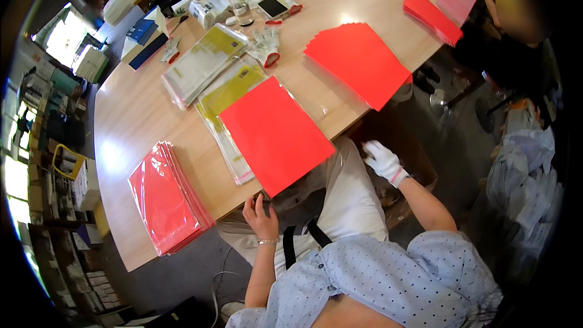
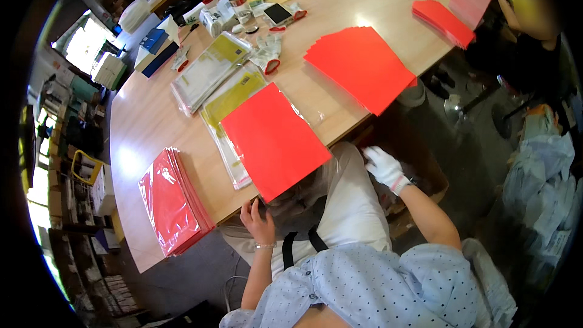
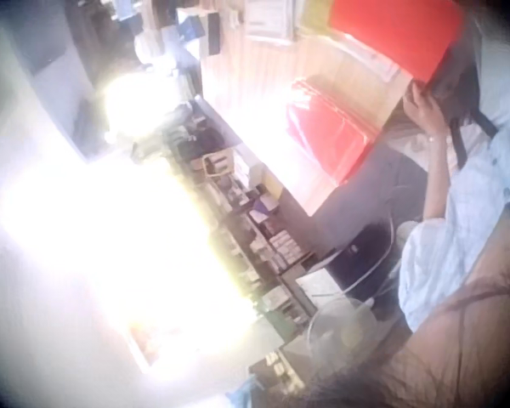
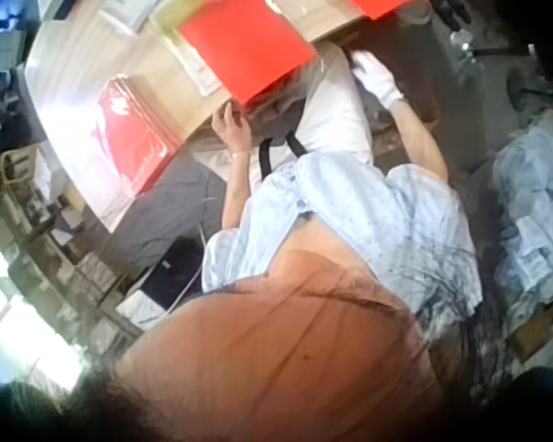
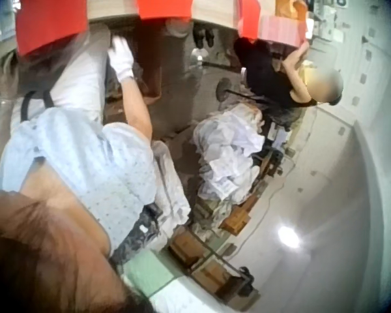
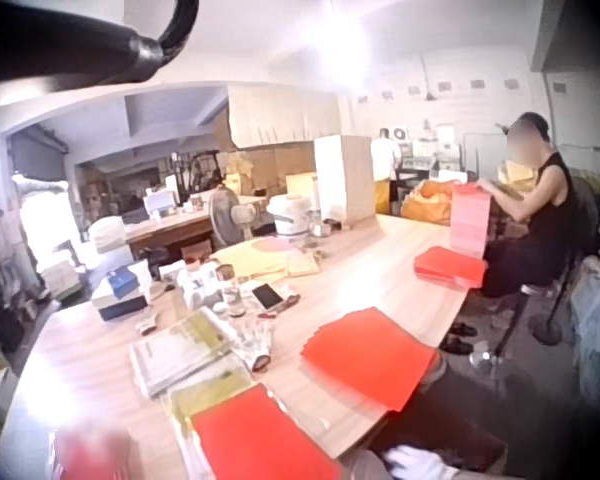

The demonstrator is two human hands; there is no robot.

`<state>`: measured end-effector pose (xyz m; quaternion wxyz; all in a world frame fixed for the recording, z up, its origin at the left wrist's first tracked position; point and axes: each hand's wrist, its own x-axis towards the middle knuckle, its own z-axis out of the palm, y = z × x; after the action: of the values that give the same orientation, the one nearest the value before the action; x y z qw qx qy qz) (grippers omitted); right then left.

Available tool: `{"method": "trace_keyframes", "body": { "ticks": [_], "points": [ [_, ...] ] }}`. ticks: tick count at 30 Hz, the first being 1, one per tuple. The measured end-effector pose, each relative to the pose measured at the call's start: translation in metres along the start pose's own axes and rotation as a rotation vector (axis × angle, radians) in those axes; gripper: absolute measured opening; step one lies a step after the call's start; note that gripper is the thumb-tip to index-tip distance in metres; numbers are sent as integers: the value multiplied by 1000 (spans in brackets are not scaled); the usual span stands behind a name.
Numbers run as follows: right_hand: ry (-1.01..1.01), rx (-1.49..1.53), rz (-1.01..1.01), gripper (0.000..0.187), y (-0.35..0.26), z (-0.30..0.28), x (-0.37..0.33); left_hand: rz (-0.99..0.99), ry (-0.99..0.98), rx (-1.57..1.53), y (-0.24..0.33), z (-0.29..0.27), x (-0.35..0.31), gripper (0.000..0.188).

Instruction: The person repeatedly picks a red envelope from a stack, places it into a clear plastic sleeve, and sets the packaged unit aside. They continue this one-at-a-time process throughout the clip, handling envelopes and sleeves by hand.

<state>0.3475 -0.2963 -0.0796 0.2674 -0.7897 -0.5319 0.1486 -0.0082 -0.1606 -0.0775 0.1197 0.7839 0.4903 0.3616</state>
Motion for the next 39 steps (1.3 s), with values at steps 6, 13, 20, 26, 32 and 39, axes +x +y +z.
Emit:
{"method": "trace_keyframes", "body": {
  "ticks": [6, 13, 20, 26, 32, 39],
  "points": [
    [-8, 160, -540, 13, -70, -10, 60, 472, -177, -29, -5, -13, 30, 16],
    [-162, 53, -78, 21, -83, -7, 74, -328, -347, -392, -8, 8, 32, 21],
    [22, 373, 188, 21, -81, 23, 58, -930, -319, -985, -19, 17, 9, 20],
    [-90, 1014, 114, 34, -87, 64, 31, -569, -384, -984, 6, -40, 32, 20],
    [-237, 839, -229, 30, -222, 109, 42, -371, -109, -641, -55, -187, 44, 26],
    [-502, 498, -551, 28, -397, 166, 70, -222, -25, 451, -292, -284, 17, 33]
  ]
}}
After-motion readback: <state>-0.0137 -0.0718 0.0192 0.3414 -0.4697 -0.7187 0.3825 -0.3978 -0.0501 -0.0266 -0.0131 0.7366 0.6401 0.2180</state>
